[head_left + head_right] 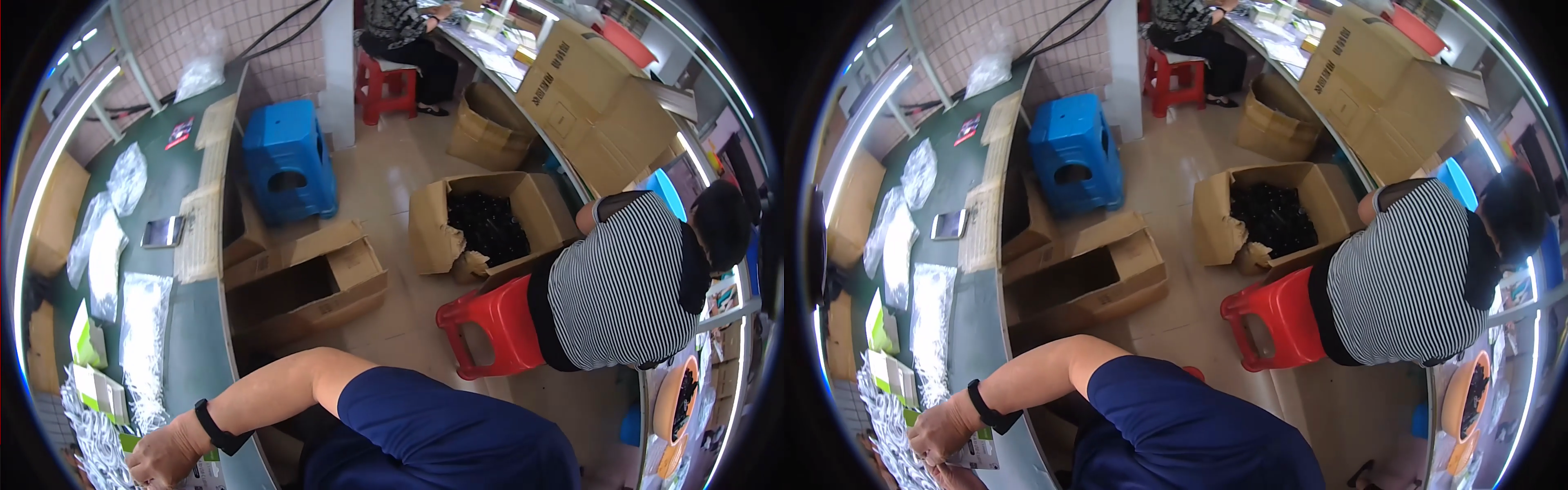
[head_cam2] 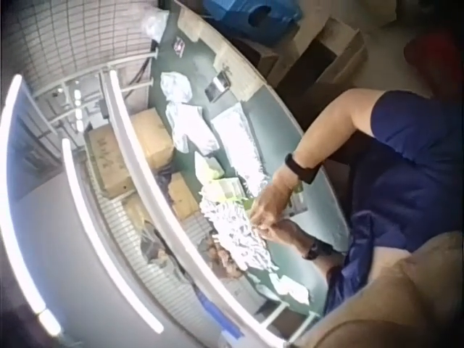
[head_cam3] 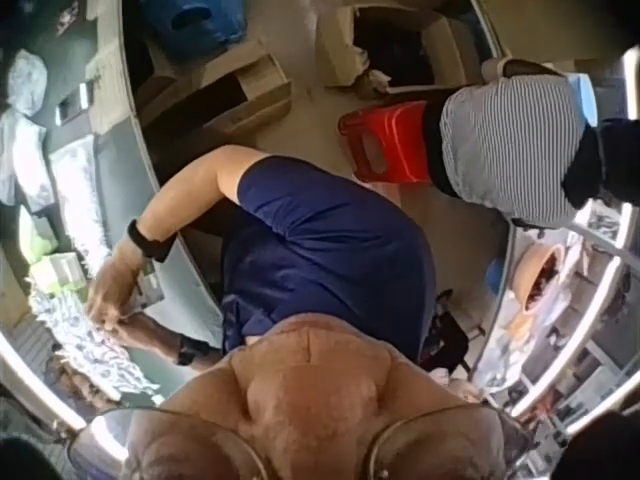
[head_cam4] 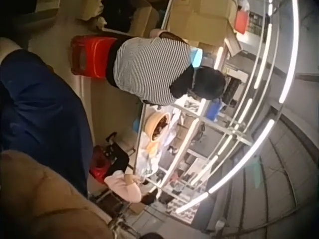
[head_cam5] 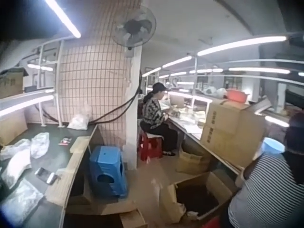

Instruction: The person packages a cable by placing it onto a card and threading a zip tie through the card and around the cable. After tightening the zip tie, the person repeats the process with a second zip tie on the other side of the cable.

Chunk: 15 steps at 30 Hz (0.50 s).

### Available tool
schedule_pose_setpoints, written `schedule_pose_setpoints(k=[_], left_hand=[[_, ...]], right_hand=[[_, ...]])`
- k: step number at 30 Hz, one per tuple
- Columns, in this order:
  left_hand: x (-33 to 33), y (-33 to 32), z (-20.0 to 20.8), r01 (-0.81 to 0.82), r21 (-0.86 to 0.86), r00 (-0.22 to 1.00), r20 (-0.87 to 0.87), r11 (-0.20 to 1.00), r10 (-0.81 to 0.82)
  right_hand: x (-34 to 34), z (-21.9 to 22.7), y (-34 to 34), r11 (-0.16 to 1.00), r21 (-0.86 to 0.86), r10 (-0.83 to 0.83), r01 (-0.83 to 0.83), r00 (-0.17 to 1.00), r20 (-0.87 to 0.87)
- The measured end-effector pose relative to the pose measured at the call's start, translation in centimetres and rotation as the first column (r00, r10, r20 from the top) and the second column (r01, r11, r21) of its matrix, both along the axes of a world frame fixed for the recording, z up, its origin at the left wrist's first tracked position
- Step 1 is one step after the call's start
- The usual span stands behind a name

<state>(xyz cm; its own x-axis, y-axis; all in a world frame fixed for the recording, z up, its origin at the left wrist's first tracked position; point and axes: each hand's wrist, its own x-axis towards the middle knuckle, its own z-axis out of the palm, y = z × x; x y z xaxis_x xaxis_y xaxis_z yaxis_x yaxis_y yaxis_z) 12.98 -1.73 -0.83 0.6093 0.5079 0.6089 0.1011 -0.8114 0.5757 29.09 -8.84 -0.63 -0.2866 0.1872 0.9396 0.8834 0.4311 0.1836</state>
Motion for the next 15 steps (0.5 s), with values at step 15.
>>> schedule_pose_setpoints(k=[15], left_hand=[[-1.5, 2.8, -2.6, 0.343, -0.687, 0.928, 0.352, 0.640, -0.119]], right_hand=[[1.1, 0.1, -1.8, 0.994, 0.084, 0.085, -0.076, 0.990, -0.112]])
